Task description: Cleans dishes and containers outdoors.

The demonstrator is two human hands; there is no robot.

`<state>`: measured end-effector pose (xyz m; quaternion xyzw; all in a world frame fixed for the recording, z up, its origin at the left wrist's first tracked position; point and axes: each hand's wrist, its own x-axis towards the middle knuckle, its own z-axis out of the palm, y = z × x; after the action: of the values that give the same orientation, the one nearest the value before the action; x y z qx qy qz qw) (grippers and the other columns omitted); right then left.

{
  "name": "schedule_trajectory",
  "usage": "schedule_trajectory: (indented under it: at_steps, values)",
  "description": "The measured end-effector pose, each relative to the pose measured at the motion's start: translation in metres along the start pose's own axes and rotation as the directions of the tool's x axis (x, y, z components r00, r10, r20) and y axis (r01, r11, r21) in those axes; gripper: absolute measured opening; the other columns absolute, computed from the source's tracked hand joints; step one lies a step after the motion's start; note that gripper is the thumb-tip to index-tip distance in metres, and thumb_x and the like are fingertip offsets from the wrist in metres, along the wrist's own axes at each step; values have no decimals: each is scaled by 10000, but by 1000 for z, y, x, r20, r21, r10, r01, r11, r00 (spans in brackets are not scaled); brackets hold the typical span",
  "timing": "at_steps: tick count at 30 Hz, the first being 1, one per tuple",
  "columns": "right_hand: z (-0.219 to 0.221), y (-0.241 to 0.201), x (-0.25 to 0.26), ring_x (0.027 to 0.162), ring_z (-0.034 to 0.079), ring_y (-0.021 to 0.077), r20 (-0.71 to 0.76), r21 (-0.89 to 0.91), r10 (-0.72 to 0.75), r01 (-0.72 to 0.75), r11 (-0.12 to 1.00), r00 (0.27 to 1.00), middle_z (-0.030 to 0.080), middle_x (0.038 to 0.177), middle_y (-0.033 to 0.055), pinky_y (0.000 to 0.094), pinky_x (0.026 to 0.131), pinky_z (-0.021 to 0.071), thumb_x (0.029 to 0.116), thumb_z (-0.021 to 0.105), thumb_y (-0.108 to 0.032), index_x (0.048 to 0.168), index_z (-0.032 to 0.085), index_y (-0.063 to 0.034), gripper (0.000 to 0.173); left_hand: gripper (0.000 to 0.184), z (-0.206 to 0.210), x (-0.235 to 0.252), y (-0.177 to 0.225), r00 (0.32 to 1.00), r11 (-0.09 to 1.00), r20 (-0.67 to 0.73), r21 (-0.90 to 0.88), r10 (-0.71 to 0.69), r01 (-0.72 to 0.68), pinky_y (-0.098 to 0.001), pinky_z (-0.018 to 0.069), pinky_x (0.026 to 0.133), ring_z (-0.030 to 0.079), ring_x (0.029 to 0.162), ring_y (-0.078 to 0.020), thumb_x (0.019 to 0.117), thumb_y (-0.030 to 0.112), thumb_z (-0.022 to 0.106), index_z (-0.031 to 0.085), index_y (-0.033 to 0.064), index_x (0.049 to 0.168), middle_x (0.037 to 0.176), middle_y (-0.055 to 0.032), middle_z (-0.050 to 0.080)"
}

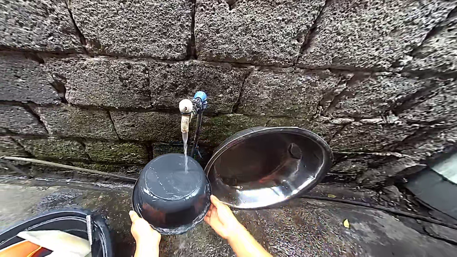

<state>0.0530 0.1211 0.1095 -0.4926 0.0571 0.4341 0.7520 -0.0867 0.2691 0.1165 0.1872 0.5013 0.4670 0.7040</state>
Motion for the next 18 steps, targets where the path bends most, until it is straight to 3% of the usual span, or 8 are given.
schedule_trajectory:
  at_steps: [2, 5, 9, 11, 12, 14, 16, 18]
  values:
    - [-13, 7, 1, 912, 683, 232, -10, 187, -13, 14, 982, 1000, 658, 1098, 139, 405, 770, 569, 1141, 281, -308, 1515, 335, -133, 416, 654, 1, -3, -12, 1000, 999, 16, 42, 2, -3, -537, 466, 1055, 547, 1303, -315, 1114, 501, 205, 460, 7, 1459, 1440, -225, 528]
    - [-9, 1, 7, 1069, 670, 246, -24, 330, -82, 85, 940, 996, 637, 1228, 147, 439, 895, 569, 1142, 254, -313, 1528, 321, -144, 427, 624, 2, -1, -23, 999, 997, 43, 74, 6, -10, -519, 467, 1054, 552, 1297, -305, 1122, 466, 221, 465, -5, 1452, 1434, -224, 535]
    - [-5, -24, 12, 1226, 604, 275, -225, 174, -146, 187, 967, 963, 567, 1396, 181, 477, 998, 515, 1137, 274, -384, 1562, 336, -110, 509, 503, 7, 0, -33, 987, 988, 129, 126, -100, 84, -430, 500, 913, 599, 1098, -234, 1128, 365, 258, 440, 14, 1439, 1307, -175, 582]
    - [-10, -37, 12, 1292, 577, 297, -296, 117, -147, 188, 975, 944, 561, 1432, 184, 528, 1034, 496, 1114, 248, -501, 1517, 421, -97, 597, 459, 12, 0, -38, 977, 971, 136, 197, -166, 138, -374, 508, 771, 612, 906, -186, 1121, 371, 265, 477, 38, 1356, 1123, -120, 619]
    - [-13, -43, 12, 1299, 574, 302, -322, 96, -152, 192, 977, 935, 568, 1427, 186, 540, 1036, 492, 1104, 240, -532, 1491, 457, -87, 628, 476, 13, -1, -40, 966, 957, 153, 236, -208, 168, -376, 499, 737, 604, 871, -188, 1120, 402, 241, 466, 56, 1356, 1100, -114, 614]
    - [-22, -52, 14, 1256, 600, 295, -355, 62, -183, 218, 974, 917, 601, 1375, 190, 529, 1013, 508, 1109, 240, -522, 1447, 503, -64, 627, 552, 17, -4, -44, 942, 932, 189, 288, -279, 219, -414, 493, 741, 606, 902, -222, 1111, 484, 196, 425, 91, 1422, 1159, -135, 612]
    - [-30, -56, 18, 1109, 654, 284, -403, 49, -218, 259, 965, 889, 659, 1222, 193, 496, 917, 542, 1128, 267, -451, 1344, 574, -31, 563, 562, 22, -6, -52, 940, 931, 203, 302, -276, 208, -433, 535, 703, 653, 871, -246, 1106, 511, 209, 451, 99, 1403, 1105, -148, 652]
    - [-39, -57, 20, 953, 670, 262, -416, 83, -242, 301, 950, 877, 678, 1051, 174, 463, 809, 557, 1130, 308, -364, 1216, 614, -18, 469, 523, 25, -9, -57, 929, 951, 280, 257, -241, 169, -478, 552, 811, 654, 1018, -268, 1116, 468, 240, 410, 146, 1492, 1220, -150, 638]
